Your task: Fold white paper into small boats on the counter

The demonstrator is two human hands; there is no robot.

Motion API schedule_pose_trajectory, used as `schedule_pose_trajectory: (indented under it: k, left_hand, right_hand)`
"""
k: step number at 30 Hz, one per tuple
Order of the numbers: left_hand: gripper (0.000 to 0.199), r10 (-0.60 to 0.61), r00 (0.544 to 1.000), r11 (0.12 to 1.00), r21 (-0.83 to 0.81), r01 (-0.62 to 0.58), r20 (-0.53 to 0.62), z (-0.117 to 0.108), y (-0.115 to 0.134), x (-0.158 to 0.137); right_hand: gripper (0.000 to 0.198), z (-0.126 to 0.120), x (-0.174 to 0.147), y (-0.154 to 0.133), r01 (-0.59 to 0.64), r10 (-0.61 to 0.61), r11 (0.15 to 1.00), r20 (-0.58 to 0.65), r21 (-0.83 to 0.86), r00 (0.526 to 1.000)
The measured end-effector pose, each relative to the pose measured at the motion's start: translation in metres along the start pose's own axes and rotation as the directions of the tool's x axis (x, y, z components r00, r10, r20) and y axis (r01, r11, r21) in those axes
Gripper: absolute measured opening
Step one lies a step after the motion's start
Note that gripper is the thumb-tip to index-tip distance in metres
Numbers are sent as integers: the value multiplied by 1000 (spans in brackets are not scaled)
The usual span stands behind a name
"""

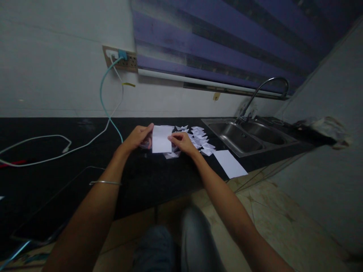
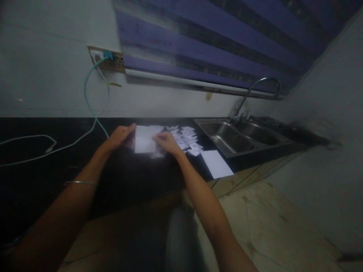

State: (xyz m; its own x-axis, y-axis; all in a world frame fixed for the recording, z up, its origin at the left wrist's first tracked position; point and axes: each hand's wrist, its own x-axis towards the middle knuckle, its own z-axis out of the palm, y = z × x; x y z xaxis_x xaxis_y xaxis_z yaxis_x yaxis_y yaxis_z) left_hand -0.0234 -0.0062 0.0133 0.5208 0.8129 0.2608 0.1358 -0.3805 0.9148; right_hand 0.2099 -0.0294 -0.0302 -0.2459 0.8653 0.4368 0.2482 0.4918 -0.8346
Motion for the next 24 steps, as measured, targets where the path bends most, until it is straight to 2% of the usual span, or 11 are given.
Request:
schedule_pose_trajectory:
  k: [4, 9, 12, 16, 20, 22, 24]
  left_hand:
    - [24, -36, 996, 994, -102, 44, 81, -3, -2, 0]
    - [13, -80, 997, 983, -167, 81, 17, -5, -15, 8]
    - [25, -77, 997, 976, -205, 73, -11, -5, -22, 10]
    - [33, -62, 998, 961, -272, 55, -18, -5, -23, 8]
    - [58, -146, 986, 898, -408, 164, 76, -6, -17, 9]
    - [73, -215, 965, 885, -389, 257, 150, -4, -15, 9]
    - [73, -245, 935, 891, -320, 321, 254, -1, -14, 7]
  right_hand:
    - [41, 0, 1, 1, -31, 33, 999, -64, 35, 997]
    - [34, 2, 2, 5, -50, 66, 986, -98, 162, 993]
    - [37, 3, 3, 7, -22, 52, 970, -118, 243, 992]
    - [33, 2, 3, 8, -39, 75, 969, -138, 245, 988]
    - [26, 1, 4, 7, -13, 51, 973, -158, 229, 986]
    - [20, 1, 4, 7, 40, -6, 973, -146, 229, 989]
    - [16, 1, 4, 5, 90, -62, 970, -128, 224, 990]
